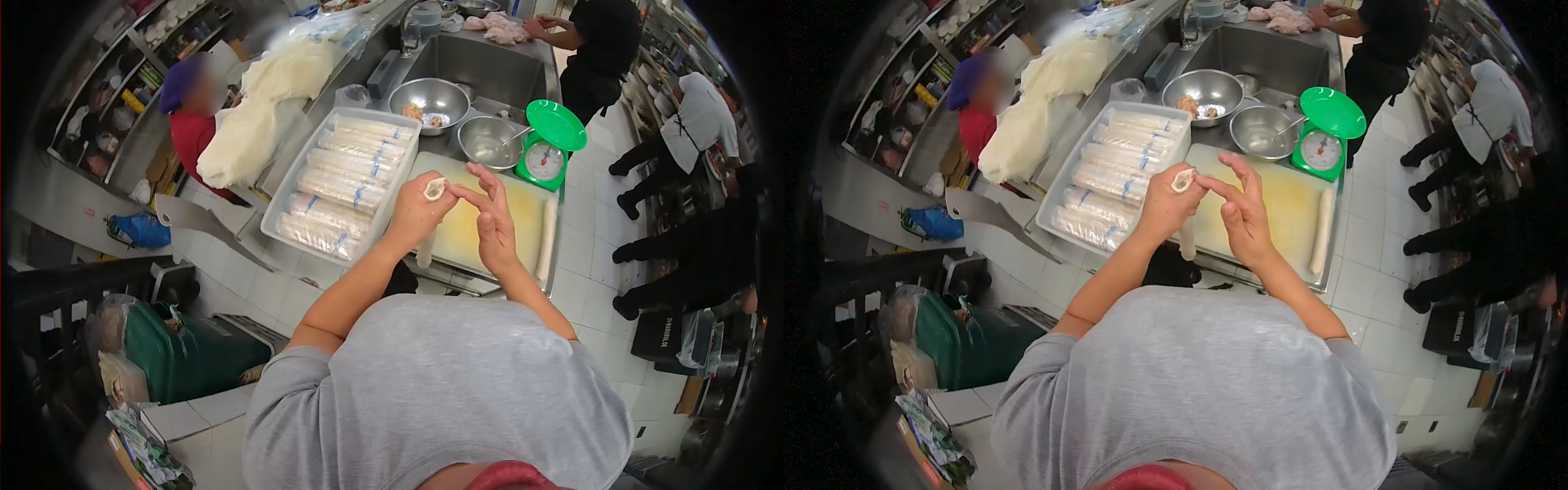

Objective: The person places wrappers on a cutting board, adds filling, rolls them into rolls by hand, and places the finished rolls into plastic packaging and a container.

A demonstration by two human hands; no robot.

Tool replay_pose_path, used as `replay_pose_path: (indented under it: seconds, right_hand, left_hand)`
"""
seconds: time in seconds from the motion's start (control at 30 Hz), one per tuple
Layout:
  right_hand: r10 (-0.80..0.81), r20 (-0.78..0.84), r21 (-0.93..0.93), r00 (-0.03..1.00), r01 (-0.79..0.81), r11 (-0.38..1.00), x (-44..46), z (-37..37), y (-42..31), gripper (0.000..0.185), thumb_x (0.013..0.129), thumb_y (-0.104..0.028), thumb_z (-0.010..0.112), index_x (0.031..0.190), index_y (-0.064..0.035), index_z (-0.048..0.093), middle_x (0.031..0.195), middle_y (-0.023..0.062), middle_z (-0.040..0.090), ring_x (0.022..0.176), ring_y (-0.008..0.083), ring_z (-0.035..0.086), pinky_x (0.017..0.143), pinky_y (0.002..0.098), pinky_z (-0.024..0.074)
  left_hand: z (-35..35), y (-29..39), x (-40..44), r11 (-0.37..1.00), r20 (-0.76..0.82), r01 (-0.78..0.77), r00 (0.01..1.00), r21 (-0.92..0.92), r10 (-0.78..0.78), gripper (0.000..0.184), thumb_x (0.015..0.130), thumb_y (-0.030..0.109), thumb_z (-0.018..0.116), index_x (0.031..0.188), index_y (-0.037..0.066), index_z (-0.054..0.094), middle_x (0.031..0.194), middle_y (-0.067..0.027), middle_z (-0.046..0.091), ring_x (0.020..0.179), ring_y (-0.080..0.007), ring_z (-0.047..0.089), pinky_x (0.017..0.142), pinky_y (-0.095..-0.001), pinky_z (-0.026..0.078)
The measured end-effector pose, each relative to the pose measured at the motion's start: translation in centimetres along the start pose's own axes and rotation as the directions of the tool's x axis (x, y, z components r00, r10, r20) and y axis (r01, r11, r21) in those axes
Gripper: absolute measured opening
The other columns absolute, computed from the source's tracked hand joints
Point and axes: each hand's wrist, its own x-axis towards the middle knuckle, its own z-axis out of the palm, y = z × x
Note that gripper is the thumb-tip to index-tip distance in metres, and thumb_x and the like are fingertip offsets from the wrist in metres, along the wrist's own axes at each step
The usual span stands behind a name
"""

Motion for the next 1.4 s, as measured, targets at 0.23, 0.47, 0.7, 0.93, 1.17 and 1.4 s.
replay_pose_path:
  seconds: [0.23,0.47,0.7,0.93,1.17,1.4]
  right_hand:
    - [-0.168,0.215,-0.302,0.962,0.229,0.925,1.5,-1.0,-1.0,0.045,0.091,-0.051,0.044,0.105,-0.0162,0.069,0.131,0.0170,0.044,0.130,0.0370,0.029,0.106,0.0476,0.0222]
    - [-0.127,0.225,-0.006,0.966,0.132,0.991,2.2,-0.1,-0.2,0.055,0.091,-0.057,0.038,0.096,-0.0114,0.068,0.129,0.0159,0.046,0.126,0.0330,0.034,0.102,0.0472,0.0259]
    - [-0.072,0.250,0.304,0.966,-0.007,0.953,1.8,0.9,-0.8,0.063,0.093,-0.058,0.032,0.099,-0.0081,0.070,0.127,0.0172,0.047,0.124,0.0300,0.036,0.102,0.0464,0.0255]
    - [-0.272,0.509,0.028,0.817,0.300,0.953,3.9,1.6,-2.0,0.053,0.089,-0.056,0.045,0.083,-0.0082,0.068,0.124,0.0157,0.049,0.124,0.0363,0.035,0.100,0.0504,0.0276]
    - [-0.273,0.442,0.089,0.854,0.262,0.961,3.4,5.4,-4.8,0.054,0.082,-0.058,0.054,0.087,-0.0045,0.062,0.126,0.0169,0.047,0.121,0.0396,0.039,0.099,0.0503,0.0301]
    - [-0.265,0.399,-0.357,0.878,0.415,0.837,4.8,7.7,-6.5,0.059,0.079,-0.060,0.055,0.084,-0.0012,0.060,0.118,0.0178,0.053,0.117,0.0395,0.044,0.095,0.0497,0.0347]
  left_hand:
    - [-1.1,1.5,-0.7,0.995,0.212,-0.032,0.977,0.093,0.011,0.013,0.079,0.012,0.066,0.075,0.003,0.057,0.060,0.0022,0.052,0.059,-0.0046,0.045,0.050,-0.0230,0.036]
    - [-1.1,0.9,-1.8,0.999,0.267,-0.012,0.963,-0.046,0.024,0.020,0.080,0.018,0.070,0.072,0.004,0.058,0.058,0.0031,0.051,0.053,-0.0046,0.045,0.046,-0.0219,0.034]
    - [-2.6,3.6,-2.8,0.960,0.387,0.203,0.915,-0.193,-0.115,0.019,0.083,0.018,0.068,0.072,0.005,0.060,0.054,0.0023,0.048,0.045,-0.0040,0.041,0.042,-0.0210,0.029]
    - [-4.6,3.4,-4.4,0.931,0.468,0.355,0.839,-0.086,-0.277,0.020,0.079,0.021,0.071,0.075,0.003,0.062,0.055,0.0023,0.049,0.047,-0.0044,0.044,0.043,-0.0202,0.033]
    - [-7.0,4.3,-6.8,0.962,0.242,0.228,0.952,-0.152,-0.187,0.014,0.076,0.014,0.069,0.074,0.004,0.060,0.060,0.0025,0.051,0.052,-0.0050,0.048,0.044,-0.0202,0.036]
    - [-9.0,4.5,-4.3,0.995,0.261,-0.051,0.965,0.084,0.027,0.016,0.070,0.014,0.065,0.080,0.002,0.062,0.063,-0.0006,0.054,0.064,-0.0061,0.052,0.057,-0.0247,0.041]
